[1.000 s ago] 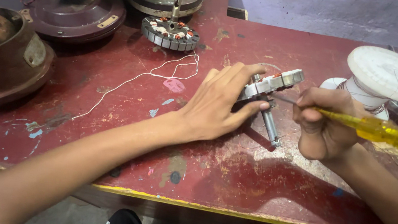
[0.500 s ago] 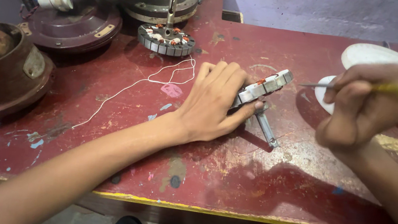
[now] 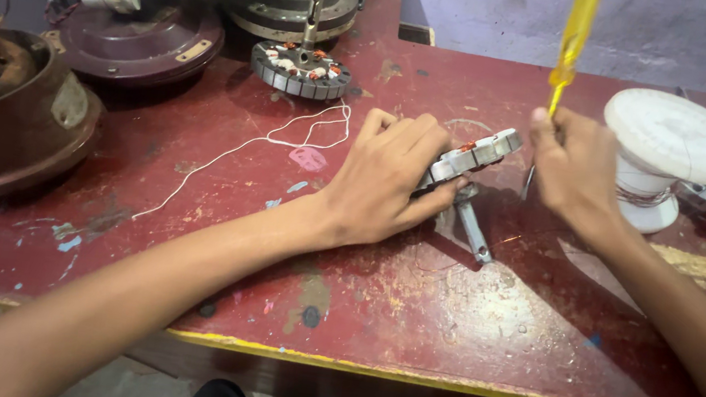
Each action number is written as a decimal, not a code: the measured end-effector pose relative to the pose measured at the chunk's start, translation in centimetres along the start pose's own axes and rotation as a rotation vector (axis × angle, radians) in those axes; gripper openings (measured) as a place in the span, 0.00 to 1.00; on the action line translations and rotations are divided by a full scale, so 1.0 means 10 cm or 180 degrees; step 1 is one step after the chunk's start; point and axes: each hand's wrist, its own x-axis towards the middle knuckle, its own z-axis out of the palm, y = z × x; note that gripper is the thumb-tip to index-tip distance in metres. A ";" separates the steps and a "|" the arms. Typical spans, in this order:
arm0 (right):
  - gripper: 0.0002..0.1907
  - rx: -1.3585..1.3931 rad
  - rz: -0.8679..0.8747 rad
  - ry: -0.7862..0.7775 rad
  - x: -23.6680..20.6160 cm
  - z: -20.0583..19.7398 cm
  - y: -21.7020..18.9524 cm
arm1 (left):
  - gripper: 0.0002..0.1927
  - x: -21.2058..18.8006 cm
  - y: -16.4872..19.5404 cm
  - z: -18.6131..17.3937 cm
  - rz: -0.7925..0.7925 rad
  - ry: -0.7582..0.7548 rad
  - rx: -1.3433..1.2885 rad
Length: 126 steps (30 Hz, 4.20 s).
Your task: The person winds copper wire around a motor armature using a yellow screwdriver to guide and pack the wire into slots. The person rotates the armature and continues winding until the slots are filled.
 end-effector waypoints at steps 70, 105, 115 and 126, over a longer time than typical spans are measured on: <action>0.10 0.0180 -0.3296 -0.0966 -0.75 -0.22 -1.07 | 0.19 0.01 -0.13 -0.16 -0.0094 -0.0572 -0.0479; 0.10 -0.0043 -0.1365 -0.2454 0.48 -0.81 -1.35 | 0.25 -0.03 0.01 0.12 -0.1264 0.0011 -0.1287; 0.09 -0.0001 -0.0558 -0.2581 0.49 -0.65 -1.27 | 0.22 -0.04 -0.02 0.14 -0.1218 -0.0065 -0.1015; 0.10 0.0854 -0.0328 -0.2707 0.62 -0.18 -0.76 | 0.21 -0.04 0.06 0.03 -0.1227 -0.0153 -0.1126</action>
